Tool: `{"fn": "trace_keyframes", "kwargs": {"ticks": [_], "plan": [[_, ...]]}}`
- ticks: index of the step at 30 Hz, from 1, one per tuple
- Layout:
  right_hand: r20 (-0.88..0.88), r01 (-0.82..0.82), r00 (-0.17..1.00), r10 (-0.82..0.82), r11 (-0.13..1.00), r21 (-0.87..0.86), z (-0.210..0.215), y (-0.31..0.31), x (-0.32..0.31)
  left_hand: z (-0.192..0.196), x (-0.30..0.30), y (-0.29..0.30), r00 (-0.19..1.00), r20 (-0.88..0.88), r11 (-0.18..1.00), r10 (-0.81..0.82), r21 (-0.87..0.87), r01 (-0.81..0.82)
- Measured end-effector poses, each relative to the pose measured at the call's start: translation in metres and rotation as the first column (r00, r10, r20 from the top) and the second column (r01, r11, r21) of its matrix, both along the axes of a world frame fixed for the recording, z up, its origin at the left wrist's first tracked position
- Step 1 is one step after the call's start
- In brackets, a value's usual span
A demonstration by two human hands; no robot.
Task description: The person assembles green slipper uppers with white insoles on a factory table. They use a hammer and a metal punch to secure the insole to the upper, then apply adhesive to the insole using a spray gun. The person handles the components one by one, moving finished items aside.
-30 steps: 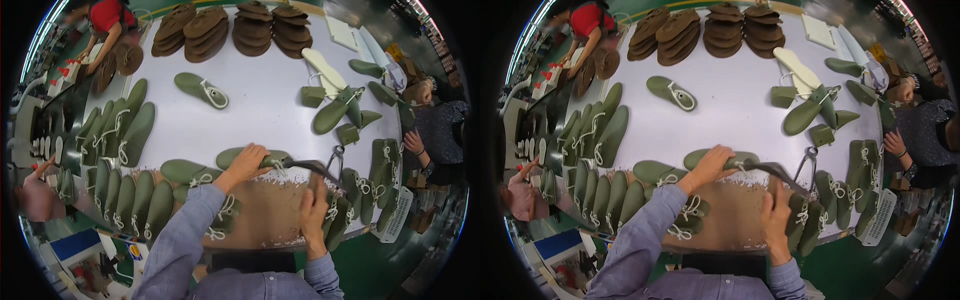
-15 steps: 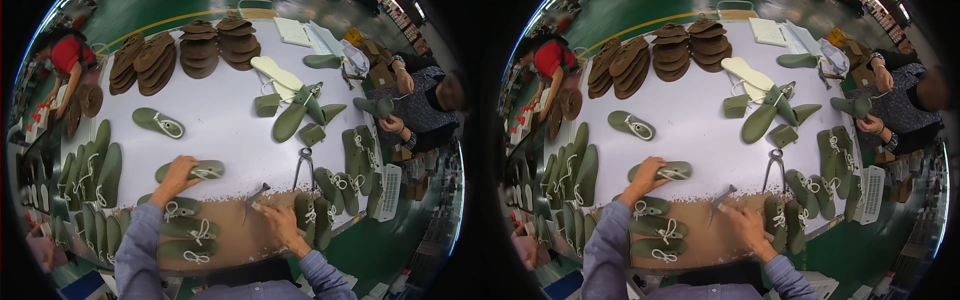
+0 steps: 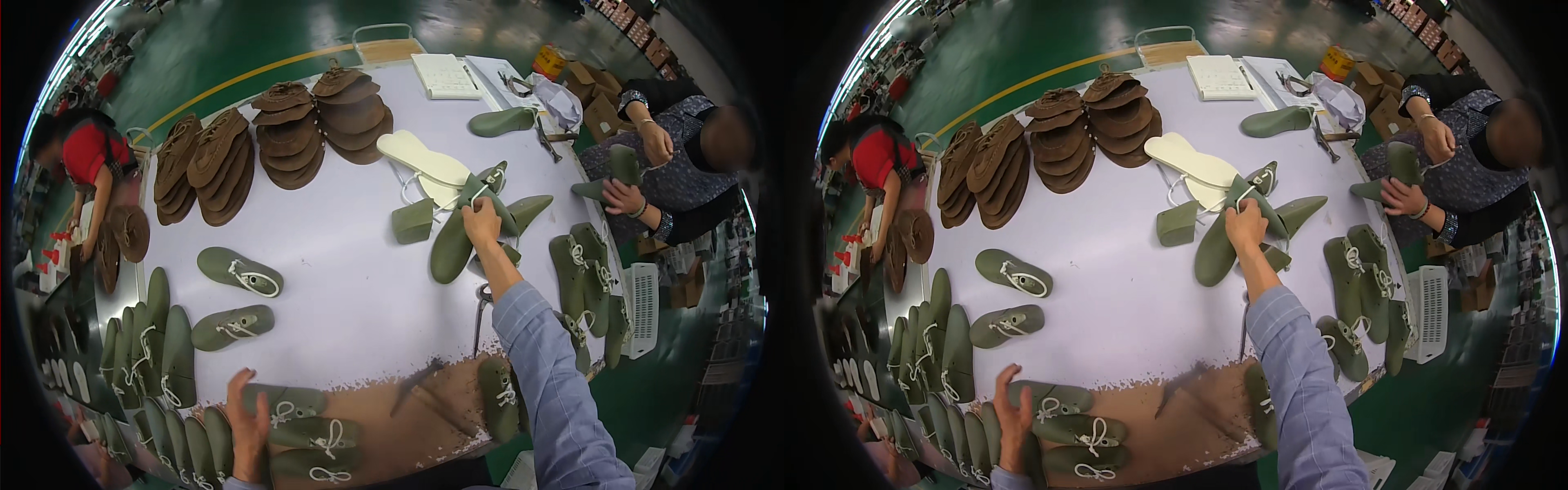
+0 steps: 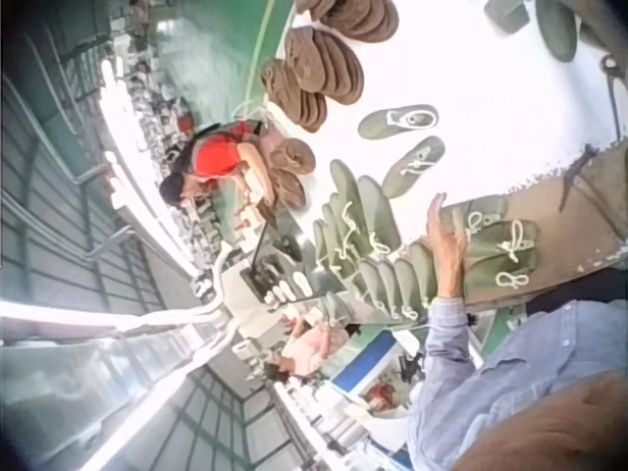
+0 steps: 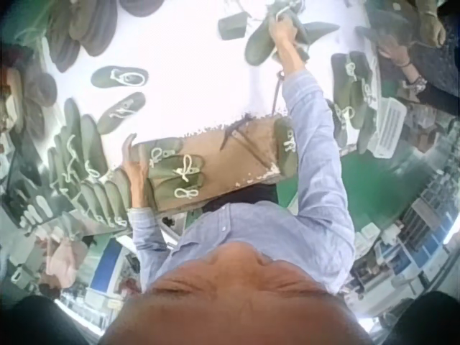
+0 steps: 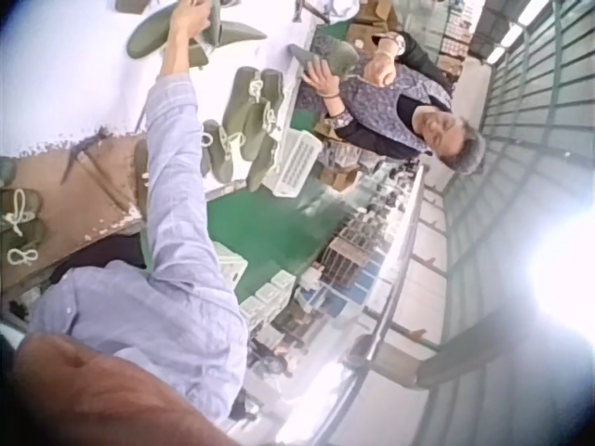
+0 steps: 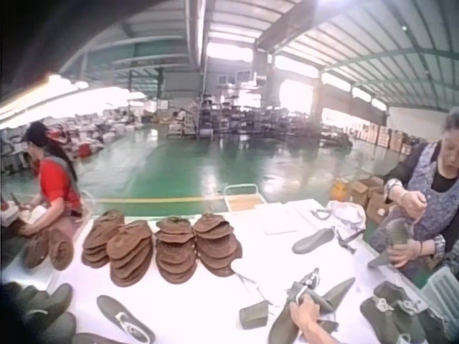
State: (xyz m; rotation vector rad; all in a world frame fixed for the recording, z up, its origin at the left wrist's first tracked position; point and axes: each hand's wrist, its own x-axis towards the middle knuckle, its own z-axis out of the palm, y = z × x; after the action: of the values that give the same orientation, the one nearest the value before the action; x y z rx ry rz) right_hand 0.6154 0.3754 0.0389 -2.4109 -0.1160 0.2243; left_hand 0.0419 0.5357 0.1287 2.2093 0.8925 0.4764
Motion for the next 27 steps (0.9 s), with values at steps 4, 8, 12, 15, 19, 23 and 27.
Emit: {"fn": "trace_keyframes", "kwargs": {"ticks": [4, 8, 12, 15, 19, 23, 27], "plan": [[-0.307, 0.096, 0.949, 0.076, 0.857, 0.507, 0.022, -0.019, -0.022, 0.001, 0.028, -0.058, 1.000, 0.026, 0.973, 0.013, -0.230, -0.007], [0.033, -0.157, 0.981, 0.192, 0.684, 0.712, 0.084, -0.047, -0.121, 0.027, 0.080, -0.088, 0.984, 0.177, 0.956, -0.037, -0.280, 0.087], [-0.020, -0.189, 0.961, 0.277, 0.705, 0.684, 0.118, -0.076, -0.237, 0.043, 0.125, -0.118, 0.966, 0.257, 0.863, -0.042, -0.478, 0.165], [-0.379, 0.145, 0.867, 0.324, 0.563, 0.814, 0.094, -0.086, -0.299, 0.039, 0.139, -0.136, 0.944, 0.121, 0.864, -0.306, -0.381, 0.329], [-0.232, -0.254, 0.811, 0.537, 0.680, 0.688, 0.073, -0.082, -0.351, -0.012, 0.112, -0.144, 0.962, -0.019, 0.901, -0.274, -0.355, 0.249], [-0.206, -0.370, 0.765, 0.611, 0.678, 0.635, 0.068, -0.090, -0.363, -0.053, 0.097, -0.154, 0.994, -0.006, 0.898, -0.105, -0.431, 0.092], [-0.213, -0.244, 0.900, 0.381, 0.844, 0.478, 0.048, -0.092, -0.321, -0.061, 0.109, -0.167, 0.996, 0.000, 0.965, -0.089, -0.247, 0.086]]}}
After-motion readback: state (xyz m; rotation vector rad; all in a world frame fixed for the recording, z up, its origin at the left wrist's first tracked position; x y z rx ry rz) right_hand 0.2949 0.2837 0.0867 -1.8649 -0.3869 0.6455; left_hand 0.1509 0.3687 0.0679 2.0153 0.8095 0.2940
